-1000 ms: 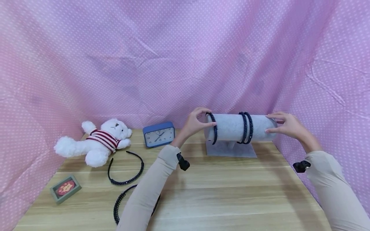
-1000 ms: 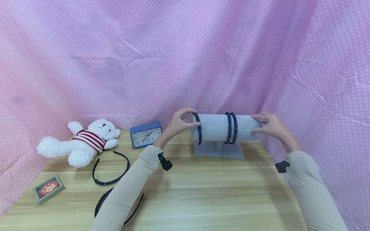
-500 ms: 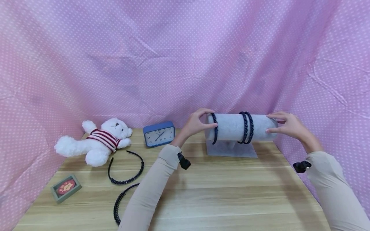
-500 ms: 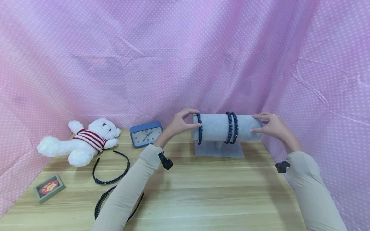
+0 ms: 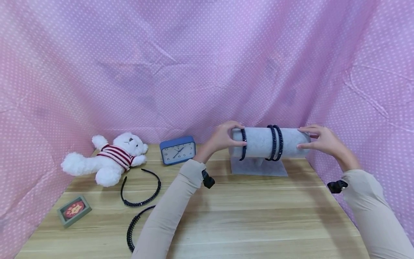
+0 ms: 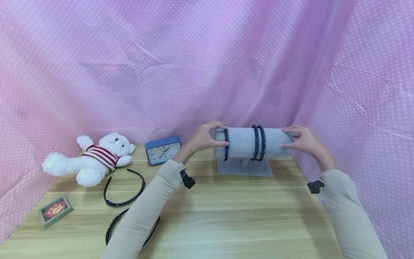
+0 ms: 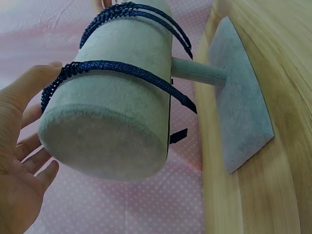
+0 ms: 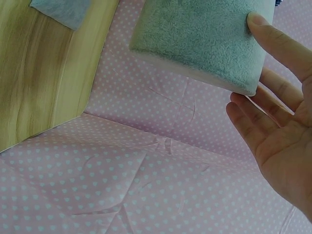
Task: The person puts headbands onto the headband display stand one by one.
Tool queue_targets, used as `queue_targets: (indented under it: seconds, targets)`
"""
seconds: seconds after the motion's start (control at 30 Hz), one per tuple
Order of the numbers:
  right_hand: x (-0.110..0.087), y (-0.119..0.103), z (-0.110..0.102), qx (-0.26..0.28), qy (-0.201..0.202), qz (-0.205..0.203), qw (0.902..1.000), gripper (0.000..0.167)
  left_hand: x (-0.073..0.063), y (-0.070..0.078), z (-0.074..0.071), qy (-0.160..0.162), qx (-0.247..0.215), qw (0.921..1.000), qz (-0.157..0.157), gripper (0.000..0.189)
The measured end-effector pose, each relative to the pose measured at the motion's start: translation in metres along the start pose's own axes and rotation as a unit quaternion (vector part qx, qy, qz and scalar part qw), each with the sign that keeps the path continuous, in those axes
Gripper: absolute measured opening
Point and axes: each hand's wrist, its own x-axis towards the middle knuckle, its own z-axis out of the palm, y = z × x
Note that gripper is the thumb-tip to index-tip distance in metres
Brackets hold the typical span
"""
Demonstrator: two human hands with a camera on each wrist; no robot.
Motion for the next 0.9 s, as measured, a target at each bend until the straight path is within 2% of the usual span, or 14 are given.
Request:
queue_targets:
  seconds: [0.1, 0.43, 0.9]
  targets:
    - [-0.001, -0.001, 0.000, 0.000, -0.004, 0.001, 1.0000, 0.072, 0.001, 0.004, 0.004, -0.003, 0.022, 0.9997, 0.014, 0.059]
    - [-0.001, -0.004, 0.000, -0.001, -0.008, 0.005, 1.0000, 0.072, 0.009, 0.018, 0.015, -0.017, 0.075, 0.9967, 0.024, 0.057]
    - [-0.001, -0.001, -0.001, -0.004, -0.007, 0.006, 1.0000, 0.072, 0.015, 0.033, 0.022, -0.027, 0.126, 0.9916, 0.018, 0.053]
